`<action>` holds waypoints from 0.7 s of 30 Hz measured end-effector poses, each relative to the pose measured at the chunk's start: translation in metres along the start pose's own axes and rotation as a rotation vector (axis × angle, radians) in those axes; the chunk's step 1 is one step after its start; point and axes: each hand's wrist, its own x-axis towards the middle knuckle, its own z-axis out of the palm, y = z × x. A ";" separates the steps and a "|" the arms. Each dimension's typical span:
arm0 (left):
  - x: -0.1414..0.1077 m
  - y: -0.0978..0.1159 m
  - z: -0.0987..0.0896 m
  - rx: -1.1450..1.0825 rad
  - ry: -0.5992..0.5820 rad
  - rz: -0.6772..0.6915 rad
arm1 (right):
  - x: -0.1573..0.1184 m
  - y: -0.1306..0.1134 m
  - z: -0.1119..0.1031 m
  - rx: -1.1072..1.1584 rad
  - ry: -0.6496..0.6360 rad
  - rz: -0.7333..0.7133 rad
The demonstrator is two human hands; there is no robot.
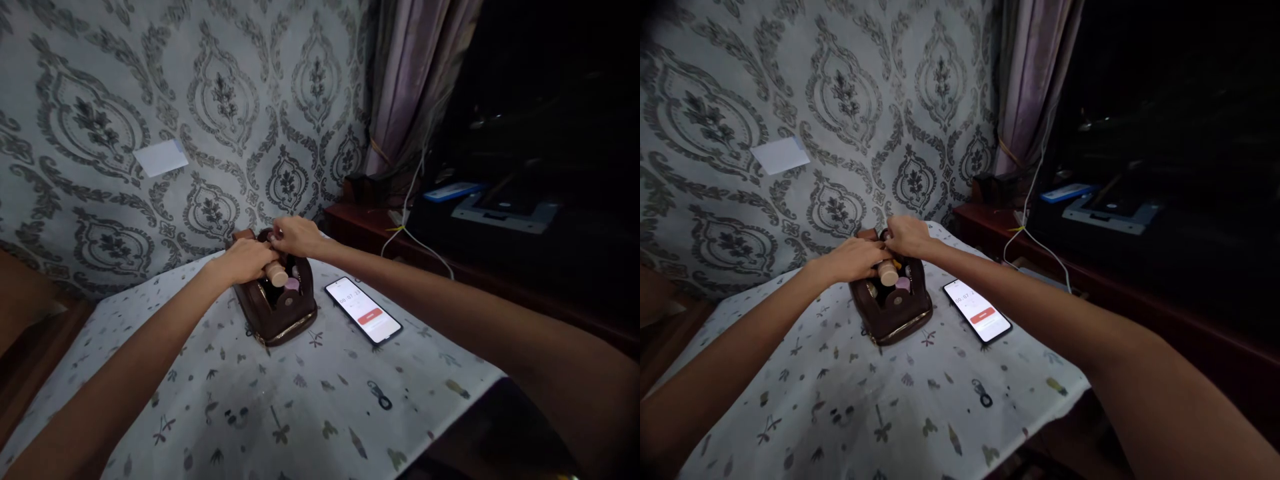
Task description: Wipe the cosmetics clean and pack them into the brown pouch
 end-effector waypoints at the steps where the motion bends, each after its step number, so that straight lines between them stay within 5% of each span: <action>1: 0.000 0.000 0.000 -0.010 0.001 -0.002 | 0.001 -0.003 -0.001 -0.044 -0.029 -0.016; 21: -0.002 0.004 -0.012 -0.006 -0.081 -0.020 | 0.013 -0.011 0.002 -0.160 -0.149 -0.070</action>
